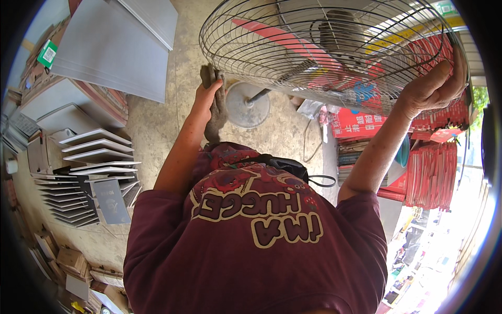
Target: The person cleans the metal grill of a large pedestal fan with a cloth.
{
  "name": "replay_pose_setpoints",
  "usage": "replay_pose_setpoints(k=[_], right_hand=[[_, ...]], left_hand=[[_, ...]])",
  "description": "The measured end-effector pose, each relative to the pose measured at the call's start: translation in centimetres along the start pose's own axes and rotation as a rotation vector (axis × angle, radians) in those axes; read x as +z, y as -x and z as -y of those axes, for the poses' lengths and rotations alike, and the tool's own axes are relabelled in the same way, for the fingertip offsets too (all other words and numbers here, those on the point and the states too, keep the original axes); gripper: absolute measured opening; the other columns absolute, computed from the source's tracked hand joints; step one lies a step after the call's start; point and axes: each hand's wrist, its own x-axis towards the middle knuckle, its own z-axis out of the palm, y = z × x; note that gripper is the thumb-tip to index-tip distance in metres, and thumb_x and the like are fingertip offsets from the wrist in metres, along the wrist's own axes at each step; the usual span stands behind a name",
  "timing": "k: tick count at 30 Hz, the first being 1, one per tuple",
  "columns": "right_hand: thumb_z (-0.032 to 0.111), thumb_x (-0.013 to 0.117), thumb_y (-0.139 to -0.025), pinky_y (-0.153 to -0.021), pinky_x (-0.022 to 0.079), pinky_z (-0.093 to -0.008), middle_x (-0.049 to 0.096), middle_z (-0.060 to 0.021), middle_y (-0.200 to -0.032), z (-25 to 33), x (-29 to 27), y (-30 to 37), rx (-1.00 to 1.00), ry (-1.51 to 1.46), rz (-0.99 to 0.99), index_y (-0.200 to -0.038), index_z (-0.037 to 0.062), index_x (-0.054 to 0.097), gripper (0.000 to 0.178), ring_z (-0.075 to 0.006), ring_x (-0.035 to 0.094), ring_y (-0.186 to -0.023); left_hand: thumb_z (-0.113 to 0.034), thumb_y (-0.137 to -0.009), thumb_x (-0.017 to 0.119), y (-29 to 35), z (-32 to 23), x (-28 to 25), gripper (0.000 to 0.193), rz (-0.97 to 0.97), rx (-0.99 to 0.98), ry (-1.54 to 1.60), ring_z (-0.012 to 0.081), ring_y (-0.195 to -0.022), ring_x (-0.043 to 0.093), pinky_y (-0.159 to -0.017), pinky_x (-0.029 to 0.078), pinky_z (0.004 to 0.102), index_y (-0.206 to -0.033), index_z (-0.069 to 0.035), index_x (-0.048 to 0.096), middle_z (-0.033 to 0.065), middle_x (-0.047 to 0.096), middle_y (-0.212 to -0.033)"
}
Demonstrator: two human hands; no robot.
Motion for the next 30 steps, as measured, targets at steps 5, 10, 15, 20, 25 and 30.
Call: replay_pose_setpoints(k=[5,10,15,20,25,30], right_hand=[[0.033,0.049,-0.095,-0.093,0.040,-0.0357,0.064,-0.0055,-0.108,0.1,0.2,-0.1,-0.013,0.003,-0.006,-0.108,0.0047,0.066,0.035,-0.0212,0.053,-0.105],[0.032,0.049,-0.095,-0.092,0.042,-0.0362,0.065,-0.0061,-0.106,-0.3,0.4,-0.1,-0.033,-0.010,0.000,-0.106,0.0038,0.065,0.034,-0.0221,0.055,-0.103],[0.031,0.048,-0.095,-0.089,0.044,-0.0362,0.065,-0.0069,-0.105,-0.5,0.5,-0.1,-0.047,-0.018,-0.007,-0.105,0.0024,0.065,0.035,-0.0236,0.058,-0.099],[0.031,0.048,-0.095,-0.089,0.045,-0.0365,0.066,-0.0080,-0.104,-0.2,0.4,0.1,0.006,-0.016,-0.019,-0.104,0.0016,0.065,0.035,-0.0239,0.059,-0.099],[0.029,0.048,-0.094,-0.089,0.045,-0.0365,0.066,-0.0082,-0.104,-0.1,0.7,0.0,-0.010,-0.016,-0.023,-0.104,0.0017,0.065,0.033,-0.0239,0.059,-0.099],[0.028,0.048,-0.094,-0.089,0.045,-0.0365,0.066,-0.0083,-0.104,0.2,0.4,0.1,0.006,-0.010,-0.033,-0.104,0.0018,0.065,0.033,-0.0242,0.059,-0.099]], left_hand=[[-0.018,-0.083,0.069,0.0,-2.6,-0.1,0.036,0.014,0.266,-0.273,0.0138,-0.083,0.060,-0.073,0.046,0.0303,-0.114,-0.002,0.059,0.0047,0.064,-0.100],[-0.016,-0.083,0.070,3.3,-6.7,0.6,0.031,0.004,0.449,-0.358,0.0082,-0.075,0.057,-0.065,0.045,0.0246,-0.108,-0.002,0.061,0.0012,0.065,-0.088],[-0.014,-0.083,0.070,7.0,-11.1,2.1,0.028,-0.017,0.578,-0.329,0.0064,-0.075,0.057,-0.064,0.045,0.0224,-0.106,-0.002,0.062,0.0016,0.065,-0.088],[-0.013,-0.084,0.068,8.2,-12.7,3.4,0.031,-0.038,0.834,-0.286,0.0065,-0.075,0.055,-0.066,0.045,0.0234,-0.111,0.000,0.058,0.0014,0.063,-0.088],[-0.011,-0.087,0.063,5.6,-10.1,2.3,0.030,-0.103,0.953,-0.543,0.0112,-0.074,0.059,-0.066,0.047,0.0266,-0.113,0.000,0.053,0.0065,0.065,-0.087],[-0.014,-0.087,0.061,3.6,-7.1,1.4,0.033,-0.175,0.940,-0.681,0.0250,-0.077,0.065,-0.068,0.049,0.0325,-0.115,0.000,0.050,0.0153,0.066,-0.088]])
